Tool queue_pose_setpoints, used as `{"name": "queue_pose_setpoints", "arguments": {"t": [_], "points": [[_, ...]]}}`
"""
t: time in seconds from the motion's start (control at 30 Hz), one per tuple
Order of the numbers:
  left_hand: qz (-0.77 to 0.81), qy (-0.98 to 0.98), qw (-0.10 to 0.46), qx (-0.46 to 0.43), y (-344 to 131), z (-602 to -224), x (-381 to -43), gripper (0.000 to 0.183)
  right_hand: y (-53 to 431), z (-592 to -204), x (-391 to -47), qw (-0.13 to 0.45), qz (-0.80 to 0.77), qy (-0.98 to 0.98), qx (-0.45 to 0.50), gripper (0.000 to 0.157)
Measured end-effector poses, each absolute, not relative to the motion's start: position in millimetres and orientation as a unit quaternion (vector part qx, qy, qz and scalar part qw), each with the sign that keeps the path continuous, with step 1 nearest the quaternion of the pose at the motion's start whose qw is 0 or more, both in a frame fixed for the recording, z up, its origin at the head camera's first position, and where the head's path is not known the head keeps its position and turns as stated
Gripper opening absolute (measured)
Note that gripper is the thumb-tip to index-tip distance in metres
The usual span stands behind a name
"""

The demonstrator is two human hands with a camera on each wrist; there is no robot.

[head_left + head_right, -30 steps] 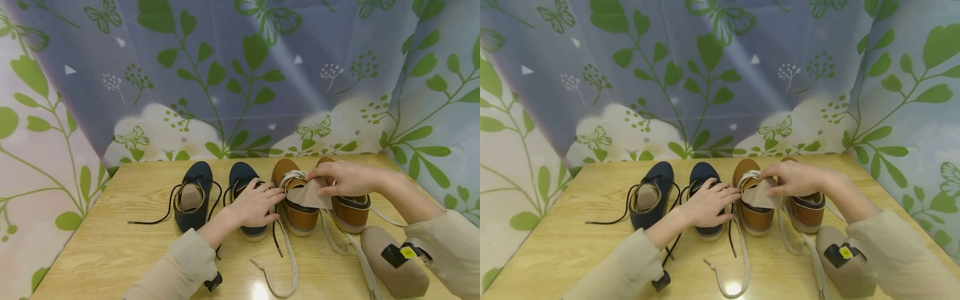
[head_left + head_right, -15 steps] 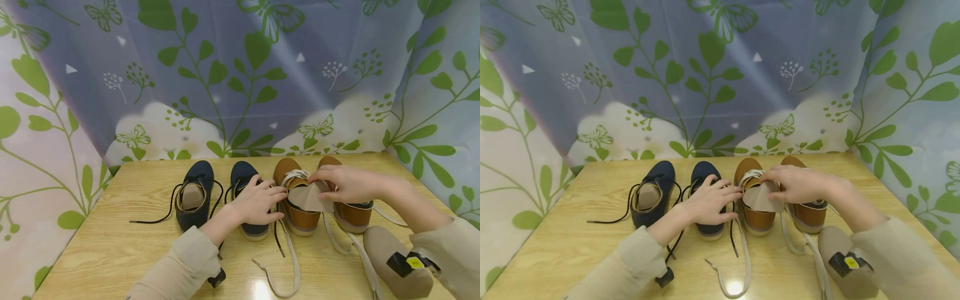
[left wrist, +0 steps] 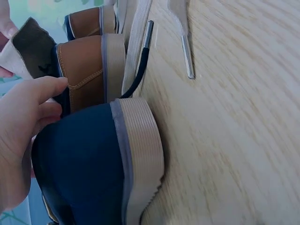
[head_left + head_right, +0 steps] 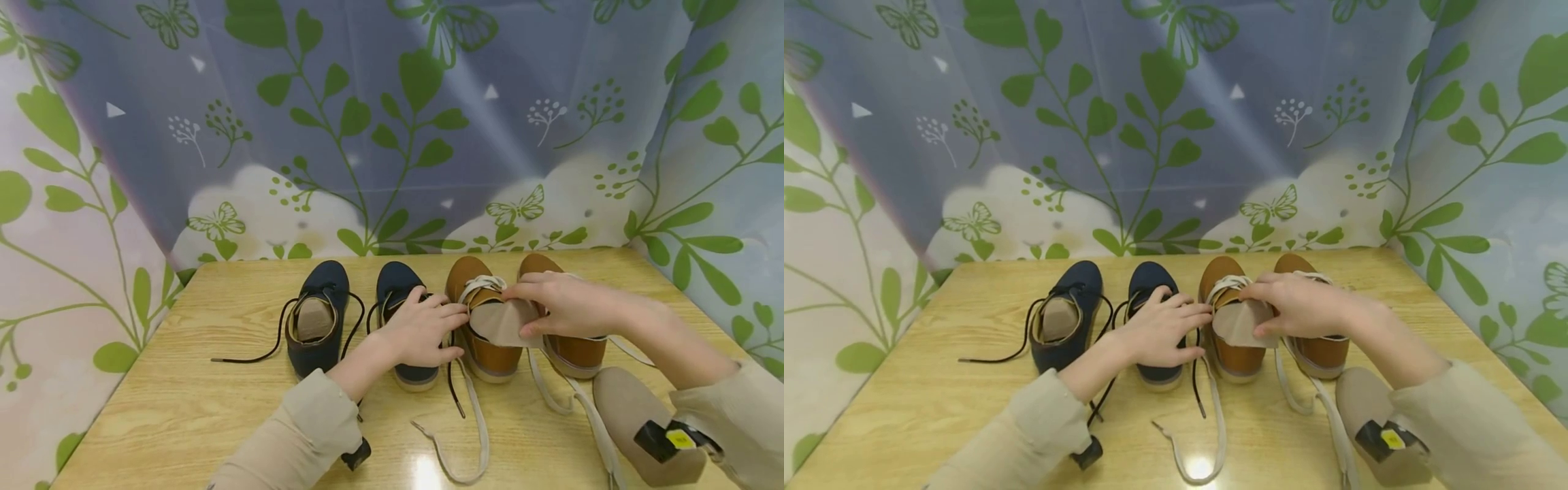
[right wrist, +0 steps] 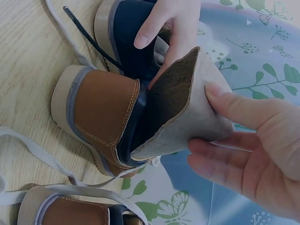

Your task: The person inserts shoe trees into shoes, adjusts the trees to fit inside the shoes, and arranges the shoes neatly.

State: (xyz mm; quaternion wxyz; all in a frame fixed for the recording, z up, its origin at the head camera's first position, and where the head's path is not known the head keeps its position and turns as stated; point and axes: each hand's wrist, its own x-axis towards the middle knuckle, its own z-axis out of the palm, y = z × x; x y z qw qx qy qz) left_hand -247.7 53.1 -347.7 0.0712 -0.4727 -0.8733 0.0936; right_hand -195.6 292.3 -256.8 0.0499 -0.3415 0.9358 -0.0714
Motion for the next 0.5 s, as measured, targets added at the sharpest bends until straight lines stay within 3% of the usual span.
{"name": "queue_pose_setpoints", "arguments": {"t": [0.5], "points": [[0.113,-0.877,0.062,-0.463,56.6,-344.5,-244.4,0.060,287.5,-254.5,-198.4,0.081,-0.071,0.942,-0.317,0.052]]}}
